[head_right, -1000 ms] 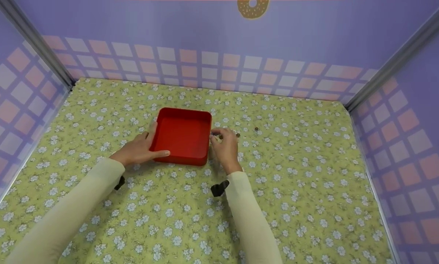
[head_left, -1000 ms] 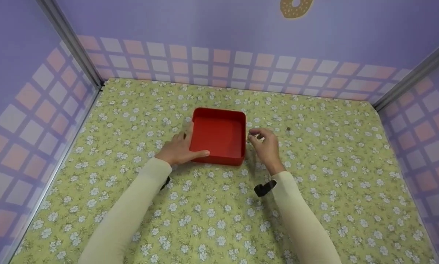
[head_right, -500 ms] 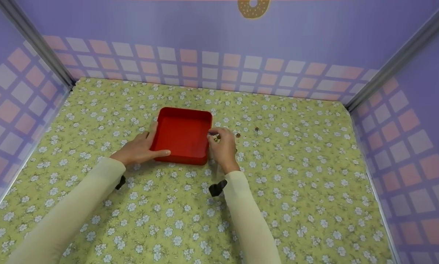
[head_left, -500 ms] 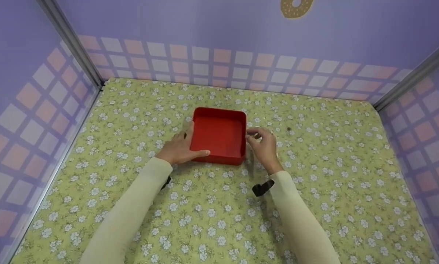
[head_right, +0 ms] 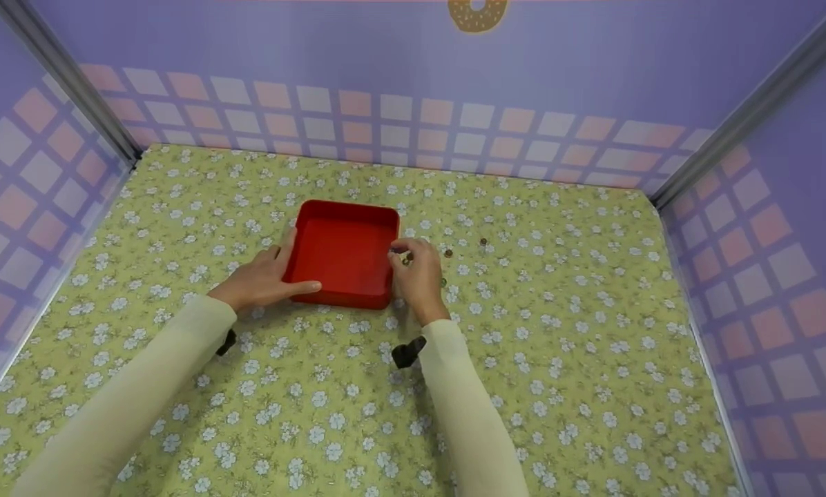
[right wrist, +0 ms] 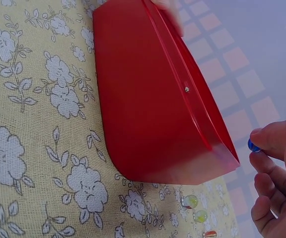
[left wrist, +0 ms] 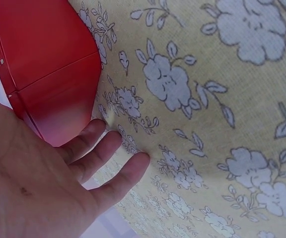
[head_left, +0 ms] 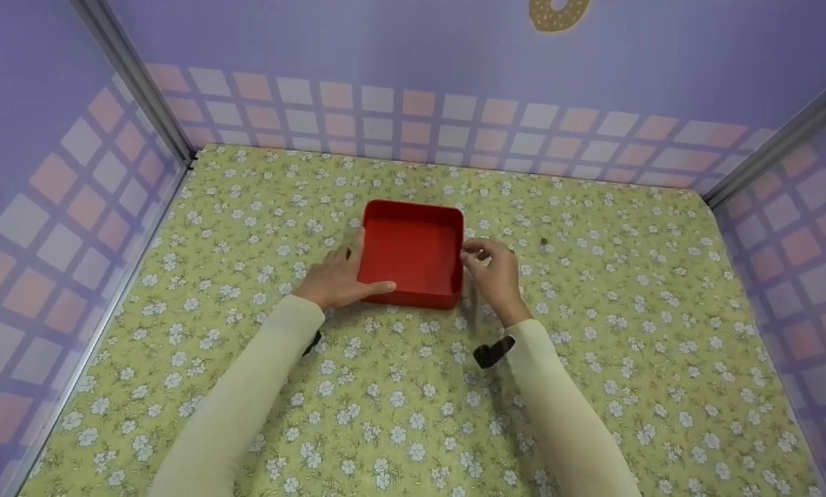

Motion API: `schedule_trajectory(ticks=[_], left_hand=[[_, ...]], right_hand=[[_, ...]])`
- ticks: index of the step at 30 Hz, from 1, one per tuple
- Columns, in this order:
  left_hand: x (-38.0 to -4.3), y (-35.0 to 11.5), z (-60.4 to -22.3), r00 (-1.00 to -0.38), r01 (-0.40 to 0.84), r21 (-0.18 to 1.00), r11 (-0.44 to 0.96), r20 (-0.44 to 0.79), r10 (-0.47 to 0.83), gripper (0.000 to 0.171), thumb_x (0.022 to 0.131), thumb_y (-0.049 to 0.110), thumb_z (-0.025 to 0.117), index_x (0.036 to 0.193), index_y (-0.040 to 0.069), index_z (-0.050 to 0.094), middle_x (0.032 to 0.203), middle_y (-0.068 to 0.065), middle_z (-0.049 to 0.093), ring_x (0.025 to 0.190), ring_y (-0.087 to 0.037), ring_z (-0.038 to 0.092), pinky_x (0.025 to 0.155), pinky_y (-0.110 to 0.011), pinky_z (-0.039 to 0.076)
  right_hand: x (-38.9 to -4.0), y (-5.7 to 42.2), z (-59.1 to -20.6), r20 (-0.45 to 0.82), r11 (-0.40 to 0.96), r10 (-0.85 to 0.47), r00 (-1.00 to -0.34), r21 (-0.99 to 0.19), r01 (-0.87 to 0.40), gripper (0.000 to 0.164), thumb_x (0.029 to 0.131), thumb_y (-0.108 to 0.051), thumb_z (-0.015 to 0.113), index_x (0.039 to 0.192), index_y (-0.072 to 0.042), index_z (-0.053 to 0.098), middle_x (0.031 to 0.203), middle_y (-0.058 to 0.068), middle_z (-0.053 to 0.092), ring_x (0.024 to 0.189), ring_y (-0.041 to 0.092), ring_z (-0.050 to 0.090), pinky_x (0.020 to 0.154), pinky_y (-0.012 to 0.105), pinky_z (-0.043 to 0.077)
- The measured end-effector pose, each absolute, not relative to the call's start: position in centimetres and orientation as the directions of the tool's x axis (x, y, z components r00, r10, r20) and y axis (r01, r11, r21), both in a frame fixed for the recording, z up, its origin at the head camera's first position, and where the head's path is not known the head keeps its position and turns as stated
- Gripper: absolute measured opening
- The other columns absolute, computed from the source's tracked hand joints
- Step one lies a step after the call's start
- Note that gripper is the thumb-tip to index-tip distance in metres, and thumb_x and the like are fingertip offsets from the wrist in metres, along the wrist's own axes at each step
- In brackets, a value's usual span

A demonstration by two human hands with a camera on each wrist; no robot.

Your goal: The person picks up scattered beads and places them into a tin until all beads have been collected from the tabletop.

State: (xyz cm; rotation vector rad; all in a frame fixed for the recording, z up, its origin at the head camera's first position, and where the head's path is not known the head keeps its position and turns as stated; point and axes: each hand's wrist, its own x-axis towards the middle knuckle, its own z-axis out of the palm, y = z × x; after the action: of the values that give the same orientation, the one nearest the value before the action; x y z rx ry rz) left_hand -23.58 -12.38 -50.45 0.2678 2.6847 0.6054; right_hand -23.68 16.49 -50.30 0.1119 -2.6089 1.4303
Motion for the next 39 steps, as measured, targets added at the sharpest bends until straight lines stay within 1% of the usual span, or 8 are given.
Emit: schedule_trajectory(ticks=[6, 11, 19, 23, 28, 33, 39], left_hand=[[-23.50, -12.42, -50.37, -0.910, 0.105, 0.437, 0.893, -0.321, 0.264, 0.122, 0.070, 0.092, 0.041, 0.152, 0.028, -0.023, 0.163, -0.017, 0.008, 0.148, -0.041, 0.017, 0.112, -0.065, 0.024], [-23.39, -12.32, -50.31, -0.911, 0.106, 0.439, 0.892, -0.316, 0.264, 0.123, 0.070, 0.092, 0.040, 0.152, 0.026, -0.023, 0.162, -0.019, 0.009, 0.148, -0.040, 0.016, 0.113, -0.065, 0.023], [-23.42, -12.20, -50.22, -0.916, 0.110, 0.422, 0.900, -0.308, 0.256, 0.122, 0.071, 0.091, 0.040, 0.153, 0.025, -0.021, 0.160, -0.021, 0.017, 0.146, -0.041, 0.023, 0.112, -0.064, 0.026], [-23.52, -12.26, -50.17, -0.913, 0.114, 0.424, 0.898, -0.312, 0.263, 0.120, 0.074, 0.089, 0.043, 0.153, 0.025, -0.021, 0.161, -0.021, 0.015, 0.146, -0.041, 0.023, 0.111, -0.063, 0.028], [-23.72, -12.37, -50.21, -0.909, 0.109, 0.425, 0.899, -0.324, 0.264, 0.120, 0.072, 0.090, 0.042, 0.152, 0.027, -0.022, 0.162, -0.018, 0.010, 0.147, -0.041, 0.019, 0.112, -0.063, 0.027], [-23.84, -12.39, -50.10, -0.907, 0.109, 0.430, 0.896, -0.326, 0.266, 0.120, 0.073, 0.089, 0.043, 0.152, 0.027, -0.022, 0.163, -0.017, 0.010, 0.148, -0.041, 0.018, 0.113, -0.062, 0.027], [-23.80, -12.40, -49.73, -0.897, 0.112, 0.435, 0.893, -0.342, 0.280, 0.120, 0.073, 0.089, 0.043, 0.152, 0.027, -0.022, 0.163, -0.016, 0.008, 0.148, -0.041, 0.019, 0.110, -0.061, 0.032]], right_hand=[[-23.68, 16.39, -50.28, 0.168, 0.551, 0.015, -0.986, -0.824, -0.132, 0.018, 0.093, -0.019, 0.066, 0.108, -0.009, 0.071, 0.104, 0.006, 0.070, 0.092, 0.021, 0.056, 0.079, 0.033, 0.046], [-23.68, 16.32, -50.35, 0.162, 0.544, 0.023, -0.987, -0.830, -0.123, 0.018, 0.092, -0.018, 0.067, 0.106, -0.009, 0.072, 0.102, 0.006, 0.070, 0.090, 0.021, 0.056, 0.078, 0.032, 0.044], [-23.72, 16.22, -50.21, 0.163, 0.548, 0.017, -0.986, -0.827, -0.127, 0.020, 0.092, -0.016, 0.066, 0.108, -0.005, 0.071, 0.103, 0.007, 0.069, 0.091, 0.021, 0.056, 0.080, 0.034, 0.046], [-23.74, 16.13, -50.34, 0.172, 0.544, 0.011, -0.985, -0.828, -0.138, 0.020, 0.092, -0.015, 0.066, 0.108, -0.004, 0.071, 0.104, 0.009, 0.069, 0.091, 0.022, 0.056, 0.081, 0.034, 0.046], [-23.75, 15.99, -50.48, 0.156, 0.542, 0.009, -0.988, -0.830, -0.126, 0.021, 0.093, -0.016, 0.065, 0.109, -0.005, 0.071, 0.106, 0.007, 0.069, 0.092, 0.022, 0.055, 0.081, 0.034, 0.044], [-23.80, 15.79, -50.49, 0.159, 0.544, 0.014, -0.987, -0.830, -0.126, 0.021, 0.093, -0.017, 0.066, 0.109, -0.005, 0.071, 0.106, 0.007, 0.068, 0.092, 0.021, 0.054, 0.080, 0.033, 0.045], [-23.82, 15.59, -50.54, 0.194, 0.560, 0.009, -0.981, -0.814, -0.155, 0.018, 0.092, -0.017, 0.067, 0.107, -0.008, 0.073, 0.104, 0.007, 0.069, 0.090, 0.021, 0.057, 0.078, 0.033, 0.045]])
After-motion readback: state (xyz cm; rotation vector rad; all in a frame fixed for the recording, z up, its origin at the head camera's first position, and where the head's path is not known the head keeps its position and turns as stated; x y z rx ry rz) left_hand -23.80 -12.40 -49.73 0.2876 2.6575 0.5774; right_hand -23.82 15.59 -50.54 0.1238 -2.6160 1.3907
